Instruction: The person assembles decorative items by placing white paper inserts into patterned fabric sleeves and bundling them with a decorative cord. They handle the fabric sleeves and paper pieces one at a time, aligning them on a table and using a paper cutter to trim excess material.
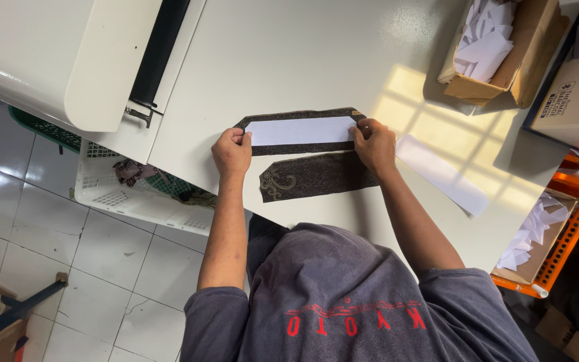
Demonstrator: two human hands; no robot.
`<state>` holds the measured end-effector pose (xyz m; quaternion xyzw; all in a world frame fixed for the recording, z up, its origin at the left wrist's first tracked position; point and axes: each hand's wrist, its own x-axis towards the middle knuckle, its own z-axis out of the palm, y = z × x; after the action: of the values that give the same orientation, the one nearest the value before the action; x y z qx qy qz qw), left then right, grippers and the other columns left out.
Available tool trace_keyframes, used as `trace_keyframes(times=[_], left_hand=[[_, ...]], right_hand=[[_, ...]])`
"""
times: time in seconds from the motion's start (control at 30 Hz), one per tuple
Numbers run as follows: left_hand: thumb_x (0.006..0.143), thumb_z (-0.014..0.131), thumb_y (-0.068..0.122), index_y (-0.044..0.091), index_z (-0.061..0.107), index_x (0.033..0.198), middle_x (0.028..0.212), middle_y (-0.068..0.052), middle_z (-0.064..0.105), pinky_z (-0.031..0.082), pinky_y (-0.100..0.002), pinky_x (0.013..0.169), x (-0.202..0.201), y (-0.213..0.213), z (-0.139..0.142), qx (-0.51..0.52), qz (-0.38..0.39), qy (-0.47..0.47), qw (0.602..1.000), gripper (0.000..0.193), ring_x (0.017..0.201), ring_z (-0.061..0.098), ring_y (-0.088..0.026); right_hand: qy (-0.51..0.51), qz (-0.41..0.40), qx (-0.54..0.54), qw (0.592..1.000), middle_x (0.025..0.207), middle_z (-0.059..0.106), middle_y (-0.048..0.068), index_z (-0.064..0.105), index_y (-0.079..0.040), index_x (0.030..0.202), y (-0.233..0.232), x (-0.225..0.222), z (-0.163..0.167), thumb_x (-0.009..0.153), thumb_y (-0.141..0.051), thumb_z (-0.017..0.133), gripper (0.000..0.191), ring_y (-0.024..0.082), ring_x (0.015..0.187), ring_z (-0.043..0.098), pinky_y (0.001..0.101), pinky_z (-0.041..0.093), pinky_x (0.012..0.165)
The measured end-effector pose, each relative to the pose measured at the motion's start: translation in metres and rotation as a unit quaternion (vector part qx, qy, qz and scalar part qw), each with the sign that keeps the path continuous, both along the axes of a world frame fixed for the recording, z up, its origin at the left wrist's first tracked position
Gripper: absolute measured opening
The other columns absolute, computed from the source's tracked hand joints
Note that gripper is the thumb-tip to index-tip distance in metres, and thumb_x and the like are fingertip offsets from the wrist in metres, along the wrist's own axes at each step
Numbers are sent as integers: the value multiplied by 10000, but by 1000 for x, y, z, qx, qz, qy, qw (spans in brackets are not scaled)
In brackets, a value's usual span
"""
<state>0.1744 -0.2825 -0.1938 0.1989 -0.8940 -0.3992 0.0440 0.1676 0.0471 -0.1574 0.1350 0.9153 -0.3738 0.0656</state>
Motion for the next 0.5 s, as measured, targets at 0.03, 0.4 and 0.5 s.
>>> trace_keyframes(times=[0.03,0.4,0.5], left_hand=[[849,811,177,37,745,925,782,-81,772,586,-337,692,0,0,0,2,1,-5,1000,173,703,753,-217],[843,814,192,46,742,928,779,-84,769,582,-365,685,7,1,-2,-35,-6,-4,999,184,705,749,-247],[839,808,189,45,739,923,770,-85,764,576,-377,686,7,2,-3,-36,-5,-4,999,180,708,746,-259]], right_hand=[[8,2,2,1000,890,764,175,738,8,1104,0,0,-1,912,-227,768,305,276,820,742,379,578,811],[21,12,28,999,858,755,157,742,8,1077,0,3,-5,923,-233,770,287,262,780,724,380,571,784],[25,10,22,999,843,760,147,736,8,1067,-1,4,-9,924,-227,767,276,250,758,727,369,571,782]])
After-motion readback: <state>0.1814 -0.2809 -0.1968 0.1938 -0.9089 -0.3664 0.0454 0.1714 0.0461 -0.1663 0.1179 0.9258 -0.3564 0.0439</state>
